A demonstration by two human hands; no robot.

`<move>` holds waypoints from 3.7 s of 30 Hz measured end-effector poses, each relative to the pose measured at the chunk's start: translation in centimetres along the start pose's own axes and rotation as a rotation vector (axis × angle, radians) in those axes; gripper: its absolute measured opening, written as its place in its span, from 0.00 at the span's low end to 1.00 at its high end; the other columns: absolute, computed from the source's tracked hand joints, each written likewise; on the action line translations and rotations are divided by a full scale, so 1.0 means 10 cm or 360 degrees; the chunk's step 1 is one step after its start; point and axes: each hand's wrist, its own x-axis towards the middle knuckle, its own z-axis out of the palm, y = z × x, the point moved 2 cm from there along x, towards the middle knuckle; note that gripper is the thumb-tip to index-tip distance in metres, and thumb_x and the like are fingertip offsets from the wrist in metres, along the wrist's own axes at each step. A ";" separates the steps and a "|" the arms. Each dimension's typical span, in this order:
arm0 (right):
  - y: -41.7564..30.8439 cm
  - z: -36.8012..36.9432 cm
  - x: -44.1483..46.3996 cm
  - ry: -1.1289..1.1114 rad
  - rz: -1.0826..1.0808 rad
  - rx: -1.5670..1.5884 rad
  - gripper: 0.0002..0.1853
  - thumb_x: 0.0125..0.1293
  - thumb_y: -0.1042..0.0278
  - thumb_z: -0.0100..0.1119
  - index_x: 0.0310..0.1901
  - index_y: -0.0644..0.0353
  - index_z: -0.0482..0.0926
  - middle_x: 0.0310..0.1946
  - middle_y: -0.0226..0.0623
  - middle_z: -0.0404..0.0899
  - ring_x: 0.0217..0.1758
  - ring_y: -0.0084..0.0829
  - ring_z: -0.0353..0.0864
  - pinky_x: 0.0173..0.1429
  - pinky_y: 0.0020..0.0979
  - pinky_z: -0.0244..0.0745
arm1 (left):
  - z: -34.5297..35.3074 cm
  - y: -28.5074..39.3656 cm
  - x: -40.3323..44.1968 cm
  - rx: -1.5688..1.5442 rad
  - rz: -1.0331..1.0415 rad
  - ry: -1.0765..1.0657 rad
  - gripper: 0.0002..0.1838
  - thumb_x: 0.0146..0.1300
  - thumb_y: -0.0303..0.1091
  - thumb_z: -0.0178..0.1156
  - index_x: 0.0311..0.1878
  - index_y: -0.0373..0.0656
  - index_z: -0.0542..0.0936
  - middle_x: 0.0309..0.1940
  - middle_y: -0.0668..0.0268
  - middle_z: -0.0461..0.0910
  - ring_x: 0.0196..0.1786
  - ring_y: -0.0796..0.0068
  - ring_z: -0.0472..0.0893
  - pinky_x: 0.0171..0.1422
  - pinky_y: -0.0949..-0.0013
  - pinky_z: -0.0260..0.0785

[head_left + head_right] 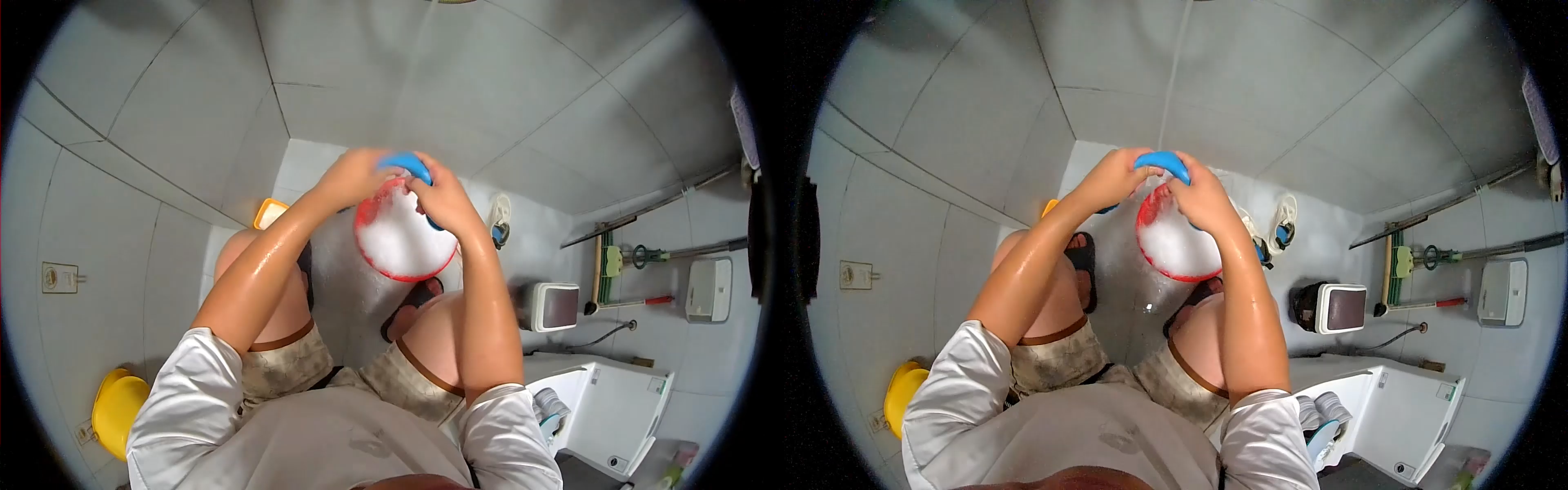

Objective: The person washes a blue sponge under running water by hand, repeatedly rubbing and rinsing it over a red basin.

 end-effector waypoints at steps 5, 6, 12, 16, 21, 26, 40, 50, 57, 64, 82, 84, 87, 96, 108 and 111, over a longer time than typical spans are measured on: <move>0.08 0.07 0.09 -0.0222 -0.0116 0.0586 0.29 0.67 0.66 0.63 0.68 0.57 0.69 0.44 0.33 0.80 0.46 0.24 0.80 0.53 0.29 0.75 | 0.17 -0.01 0.11 -0.0793 -0.0147 0.0008 0.13 0.70 0.40 0.59 0.49 0.42 0.81 0.29 0.72 0.76 0.34 0.80 0.74 0.41 0.75 0.68; 0.05 0.11 0.09 -0.0329 -0.0071 0.0868 0.32 0.66 0.67 0.66 0.70 0.56 0.66 0.49 0.33 0.79 0.50 0.25 0.79 0.55 0.30 0.75 | 0.23 -0.07 0.16 -0.1071 -0.0136 0.0042 0.12 0.69 0.40 0.59 0.48 0.43 0.80 0.33 0.72 0.76 0.36 0.80 0.75 0.44 0.74 0.68; 0.09 0.29 0.24 -0.0159 0.0008 0.1030 0.31 0.64 0.69 0.71 0.66 0.57 0.67 0.53 0.36 0.77 0.56 0.30 0.81 0.53 0.32 0.81 | 0.25 -0.08 0.21 -0.2136 -0.0126 -0.0091 0.14 0.66 0.42 0.58 0.50 0.45 0.77 0.48 0.63 0.77 0.56 0.70 0.76 0.64 0.63 0.67; 0.07 0.22 0.28 -0.0315 0.0101 0.1159 0.27 0.64 0.74 0.63 0.63 0.63 0.69 0.50 0.40 0.79 0.49 0.31 0.82 0.47 0.32 0.80 | 0.15 0.04 0.13 -0.1618 -0.0187 0.0050 0.26 0.66 0.51 0.59 0.59 0.43 0.76 0.52 0.62 0.77 0.59 0.66 0.75 0.65 0.62 0.67; 0.08 0.42 0.26 -0.0323 0.0096 0.1013 0.18 0.65 0.75 0.57 0.56 0.65 0.72 0.39 0.38 0.79 0.34 0.29 0.81 0.35 0.29 0.77 | 0.05 -0.05 0.19 -0.0402 -0.0025 0.0357 0.36 0.64 0.58 0.64 0.68 0.43 0.76 0.52 0.63 0.79 0.59 0.70 0.76 0.58 0.65 0.71; 0.02 0.50 0.26 -0.0317 0.0179 0.1087 0.14 0.67 0.70 0.60 0.50 0.65 0.72 0.35 0.35 0.78 0.28 0.21 0.78 0.31 0.26 0.79 | -0.06 0.04 0.17 -0.0835 -0.0083 0.0068 0.23 0.62 0.43 0.72 0.57 0.43 0.83 0.42 0.67 0.83 0.46 0.76 0.80 0.53 0.71 0.72; 0.03 0.56 0.13 -0.0682 0.0290 0.1004 0.21 0.68 0.67 0.63 0.57 0.72 0.73 0.51 0.52 0.82 0.48 0.45 0.89 0.51 0.42 0.88 | 0.19 0.01 0.26 -0.1744 -0.0186 0.0097 0.13 0.72 0.45 0.64 0.41 0.48 0.76 0.19 0.79 0.64 0.24 0.86 0.67 0.31 0.78 0.64; 0.23 0.67 0.11 -0.1294 0.0310 0.1629 0.27 0.66 0.63 0.67 0.60 0.71 0.72 0.58 0.59 0.80 0.51 0.46 0.87 0.51 0.37 0.86 | 0.09 0.10 0.25 -0.2401 0.0225 -0.0454 0.19 0.79 0.53 0.50 0.38 0.48 0.70 0.13 0.78 0.53 0.14 0.87 0.55 0.18 0.80 0.53; 0.32 0.68 0.28 -0.0945 0.0511 0.1086 0.23 0.65 0.62 0.67 0.56 0.66 0.77 0.43 0.49 0.87 0.34 0.29 0.86 0.34 0.29 0.80 | 0.11 0.01 0.28 -0.1831 0.0112 -0.0110 0.17 0.79 0.50 0.52 0.39 0.46 0.72 0.13 0.78 0.56 0.14 0.86 0.56 0.18 0.78 0.53; 0.23 0.94 0.13 0.0293 -0.0395 -0.0705 0.11 0.64 0.64 0.63 0.39 0.65 0.80 0.25 0.53 0.84 0.28 0.45 0.87 0.31 0.44 0.79 | 0.29 -0.25 0.31 -0.1291 -0.0197 0.0771 0.12 0.74 0.43 0.60 0.45 0.44 0.79 0.30 0.75 0.71 0.27 0.82 0.67 0.23 0.72 0.61; 0.69 0.43 0.57 -0.0473 0.0533 0.0667 0.05 0.66 0.65 0.55 0.37 0.55 0.75 0.15 0.29 0.72 0.13 0.24 0.68 0.18 0.28 0.63 | 0.24 -0.59 0.37 -0.0785 0.0291 0.0470 0.15 0.70 0.33 0.61 0.58 0.41 0.80 0.52 0.59 0.80 0.55 0.68 0.80 0.63 0.65 0.71; 0.57 0.33 0.43 -0.1093 0.0707 0.1604 0.04 0.67 0.67 0.53 0.34 0.50 0.69 0.12 0.20 0.61 0.10 0.12 0.54 0.15 0.19 0.48 | 0.12 -0.41 0.20 -0.0251 0.0789 0.0433 0.19 0.66 0.30 0.63 0.60 0.43 0.79 0.61 0.57 0.77 0.62 0.63 0.78 0.68 0.63 0.69; 0.49 0.25 0.32 -0.1612 0.0623 0.1740 0.04 0.68 0.67 0.51 0.34 0.50 0.69 0.12 0.21 0.62 0.09 0.13 0.55 0.15 0.19 0.50 | 0.07 -0.18 -0.06 0.0341 0.1161 0.0245 0.29 0.55 0.27 0.64 0.64 0.46 0.77 0.68 0.59 0.71 0.68 0.56 0.73 0.74 0.59 0.65; 0.46 0.51 0.22 -0.1328 0.0737 0.0659 0.13 0.61 0.65 0.59 0.44 0.63 0.79 0.12 0.28 0.66 0.10 0.19 0.61 0.16 0.23 0.57 | 0.20 -0.32 -0.17 0.1029 0.0863 0.0100 0.08 0.50 0.36 0.68 0.33 0.47 0.82 0.34 0.64 0.88 0.35 0.54 0.86 0.39 0.56 0.78; 0.52 0.71 0.13 0.0033 -0.0708 -0.1636 0.06 0.58 0.62 0.65 0.33 0.52 0.84 0.29 0.42 0.85 0.33 0.43 0.87 0.31 0.40 0.78 | 0.46 -0.79 -0.22 0.0409 0.0086 -0.0341 0.13 0.54 0.42 0.66 0.26 0.41 0.82 0.21 0.57 0.82 0.22 0.62 0.81 0.28 0.60 0.72; 0.49 0.62 0.16 0.0195 -0.1160 -0.1592 0.04 0.59 0.61 0.65 0.33 0.48 0.81 0.25 0.35 0.82 0.29 0.40 0.85 0.30 0.38 0.77 | 0.35 -0.66 -0.26 -0.0596 -0.0852 -0.1107 0.21 0.61 0.44 0.64 0.16 0.49 0.70 0.13 0.72 0.68 0.13 0.79 0.63 0.19 0.71 0.53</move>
